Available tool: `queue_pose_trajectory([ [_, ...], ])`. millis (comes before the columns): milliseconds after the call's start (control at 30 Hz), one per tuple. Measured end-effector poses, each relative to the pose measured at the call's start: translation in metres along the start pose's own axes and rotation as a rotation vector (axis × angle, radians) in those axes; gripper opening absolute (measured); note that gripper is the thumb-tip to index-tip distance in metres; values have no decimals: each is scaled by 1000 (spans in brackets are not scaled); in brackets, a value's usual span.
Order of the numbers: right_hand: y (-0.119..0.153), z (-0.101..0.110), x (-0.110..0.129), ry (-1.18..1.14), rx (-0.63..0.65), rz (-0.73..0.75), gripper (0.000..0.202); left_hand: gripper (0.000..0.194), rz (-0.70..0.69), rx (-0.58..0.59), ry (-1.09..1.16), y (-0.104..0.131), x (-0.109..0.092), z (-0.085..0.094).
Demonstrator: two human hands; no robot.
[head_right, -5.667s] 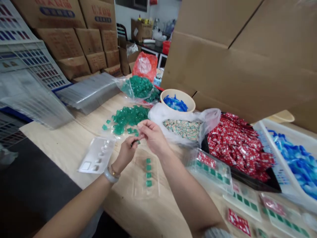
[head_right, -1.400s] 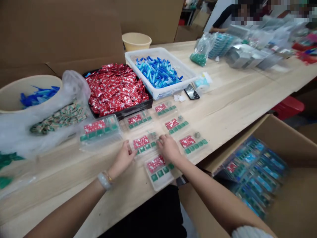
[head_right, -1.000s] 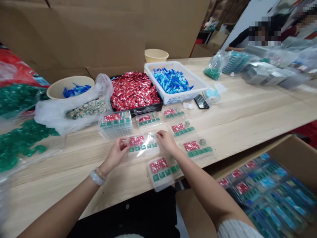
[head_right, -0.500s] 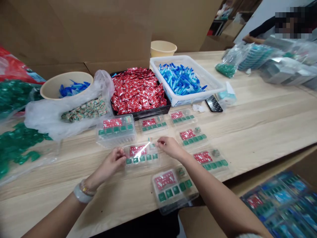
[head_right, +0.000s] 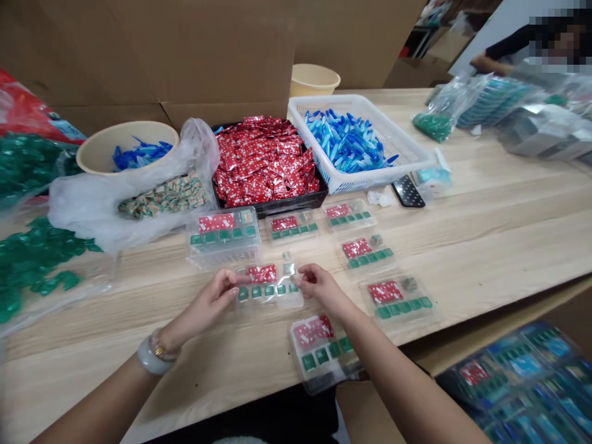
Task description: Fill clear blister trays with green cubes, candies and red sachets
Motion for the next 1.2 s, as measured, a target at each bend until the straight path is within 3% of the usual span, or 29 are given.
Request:
queue_pose_trajectory([
  [167, 7, 3, 1, -94, 90, -4, 41, 9, 12, 95, 129, 0, -3, -3],
  [233, 7, 7, -1, -72, 162, 14, 38, 11, 7, 50, 139, 2, -3, -4],
  [300, 1, 13, -1, 8, 105, 60, 34, 13, -2, -27, 157, 5, -2, -2],
  [433, -25, 21, 10, 460, -196, 388, 21, 21, 43, -133, 218, 20, -6, 12],
  [533, -47, 14, 19, 825, -137, 571, 23, 23, 137, -128, 238, 40, -5, 28],
  [767, -68, 5, 29, 1218, 14, 589, 20, 23, 337, -184, 402, 80, 24, 51],
  [1033, -75, 6, 28, 1137, 34, 523, 7, 25, 342, -240, 368, 87, 29, 52],
  [1200, -49, 15, 34, 875, -20, 458, 5, 27, 343, -313, 379, 92, 28, 57],
])
Point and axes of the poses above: each hand's wrist, its own y-axis away from the middle knuckle, its own z-axis out of the back of the hand, x = y × z, the point moved 2 cm from there along -y, towards the middle knuckle, and after that the axes turned 12 degrees about y, right-handed, at the moved point
